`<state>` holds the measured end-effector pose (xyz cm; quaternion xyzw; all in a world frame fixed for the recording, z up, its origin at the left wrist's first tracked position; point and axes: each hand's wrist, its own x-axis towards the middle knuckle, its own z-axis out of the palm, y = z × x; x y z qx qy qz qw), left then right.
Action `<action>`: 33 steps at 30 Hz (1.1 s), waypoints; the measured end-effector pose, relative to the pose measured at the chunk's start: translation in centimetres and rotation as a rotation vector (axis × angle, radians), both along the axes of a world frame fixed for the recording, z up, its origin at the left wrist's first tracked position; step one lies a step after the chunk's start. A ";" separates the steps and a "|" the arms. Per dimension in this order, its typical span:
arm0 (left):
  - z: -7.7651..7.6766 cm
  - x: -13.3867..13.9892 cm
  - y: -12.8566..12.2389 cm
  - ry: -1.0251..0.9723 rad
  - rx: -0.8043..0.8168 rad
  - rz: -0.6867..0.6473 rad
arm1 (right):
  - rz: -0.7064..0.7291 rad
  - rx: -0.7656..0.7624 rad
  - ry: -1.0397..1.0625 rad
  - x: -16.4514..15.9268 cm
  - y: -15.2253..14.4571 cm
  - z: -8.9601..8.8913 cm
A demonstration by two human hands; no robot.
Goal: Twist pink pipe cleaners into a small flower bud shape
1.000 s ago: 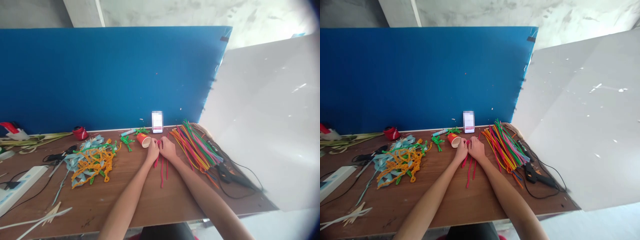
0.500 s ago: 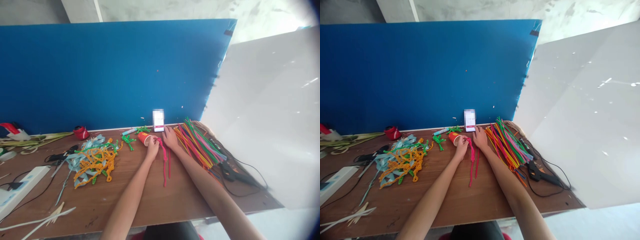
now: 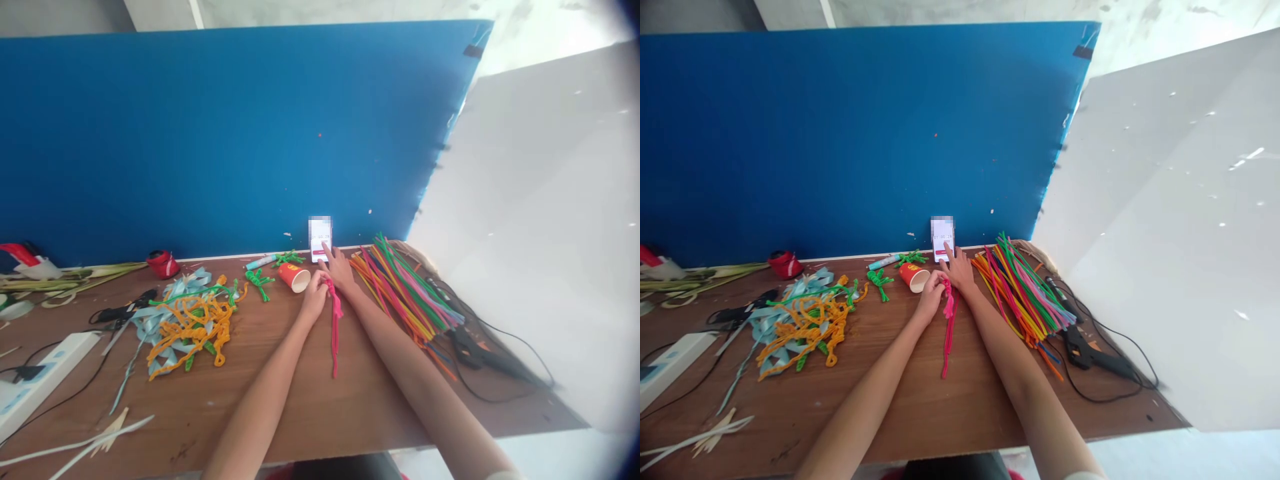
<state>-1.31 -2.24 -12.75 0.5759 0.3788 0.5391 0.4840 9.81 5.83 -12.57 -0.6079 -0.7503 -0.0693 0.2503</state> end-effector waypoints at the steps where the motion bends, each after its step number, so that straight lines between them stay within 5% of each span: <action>1: 0.1 0.0 -0.1 0.008 0.001 -0.004 | -0.006 0.003 0.002 -0.1 0.1 0.1; 18: 0.7 -0.6 -0.4 0.174 -0.004 0.008 | -0.026 0.096 0.181 -0.5 -0.4 1.0; 24: 0.2 0.1 -0.5 0.270 0.096 0.113 | 0.027 0.208 0.360 0.5 -3.3 3.2; 29: 2.3 0.5 -5.6 0.332 0.222 0.172 | 0.236 0.243 0.343 1.2 -14.1 4.8; 31: 3.4 0.1 -9.9 0.339 0.253 0.190 | 0.390 0.205 0.326 1.9 -21.5 3.7; 33: 3.9 -1.1 -15.3 0.352 0.289 0.181 | 0.388 0.169 0.363 3.1 -29.1 1.7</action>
